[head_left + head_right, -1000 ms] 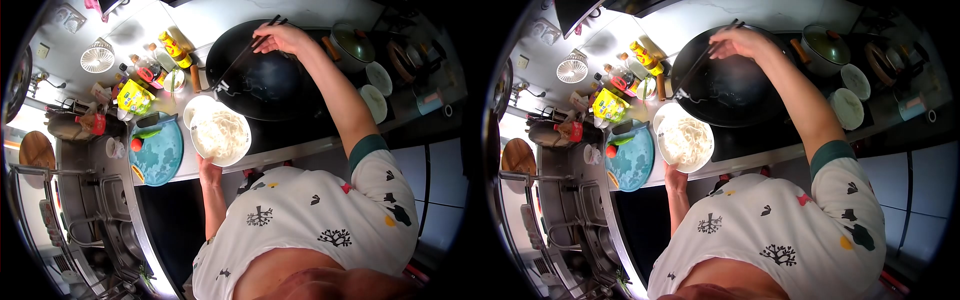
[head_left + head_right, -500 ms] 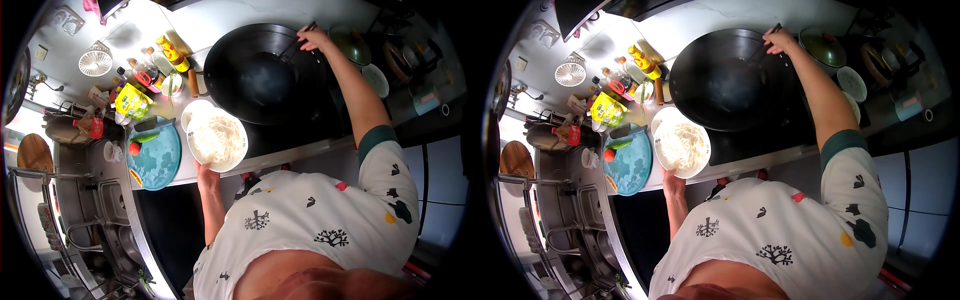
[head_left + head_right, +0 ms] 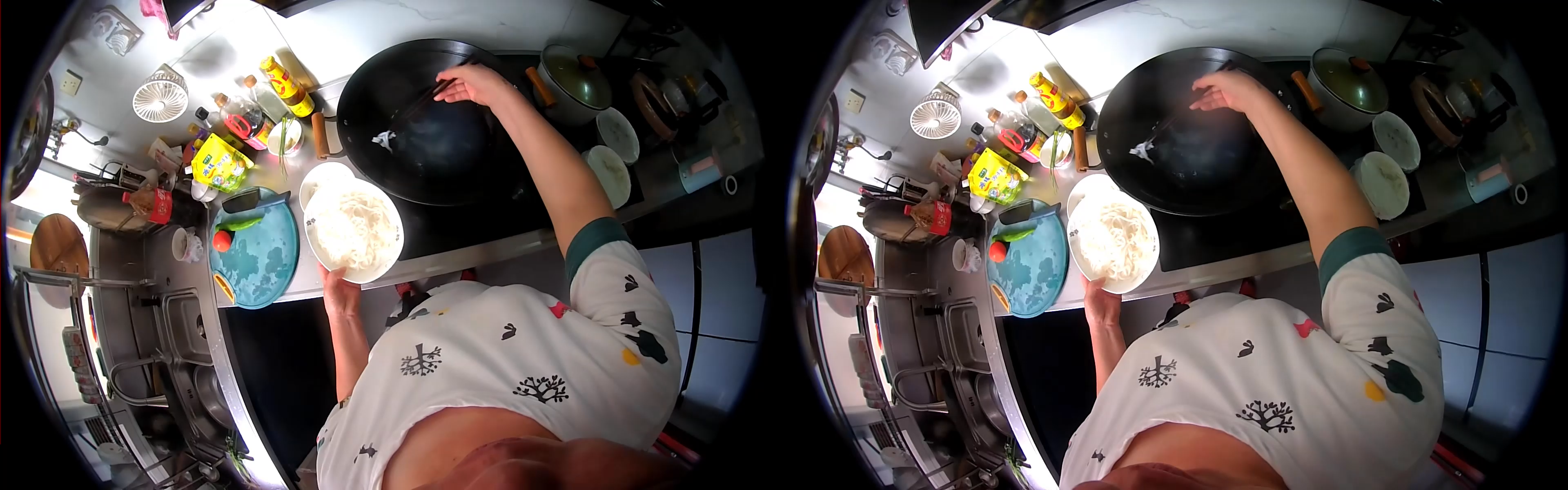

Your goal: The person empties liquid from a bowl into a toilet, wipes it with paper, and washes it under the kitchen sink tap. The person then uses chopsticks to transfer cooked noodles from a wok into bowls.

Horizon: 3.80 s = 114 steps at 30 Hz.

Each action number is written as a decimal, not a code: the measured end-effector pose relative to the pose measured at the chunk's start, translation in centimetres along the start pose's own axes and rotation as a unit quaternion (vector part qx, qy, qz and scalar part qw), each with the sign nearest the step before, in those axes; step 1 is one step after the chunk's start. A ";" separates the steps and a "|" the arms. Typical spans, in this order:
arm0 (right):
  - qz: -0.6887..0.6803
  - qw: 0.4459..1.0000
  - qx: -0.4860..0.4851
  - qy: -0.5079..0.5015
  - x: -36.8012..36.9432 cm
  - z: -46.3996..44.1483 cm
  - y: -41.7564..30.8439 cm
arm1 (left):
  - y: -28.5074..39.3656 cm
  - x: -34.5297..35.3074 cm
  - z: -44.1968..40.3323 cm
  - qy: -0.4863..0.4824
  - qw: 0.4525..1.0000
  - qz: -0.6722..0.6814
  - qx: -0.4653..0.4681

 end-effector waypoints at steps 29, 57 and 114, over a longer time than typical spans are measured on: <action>0.111 0.989 0.088 0.043 -1.7 0.1 3.9 | -0.1 -0.8 0.0 0.006 1.000 -0.009 -0.010; 0.176 0.963 -0.013 0.202 -8.6 1.0 -1.6 | -0.1 -1.1 0.2 0.001 1.000 -0.023 0.000; 0.043 0.996 0.043 0.068 -1.8 -2.9 2.8 | -0.3 -0.2 0.2 -0.019 1.000 -0.018 0.002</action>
Point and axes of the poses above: each hand's wrist, its own z-axis away from the middle knuckle, its own x-axis out of the palm, y = z × x, the point moved 8 cm from there along -z, towards the middle knuckle, and after that the axes turned 13 degrees about x, right-handed, at the moved point
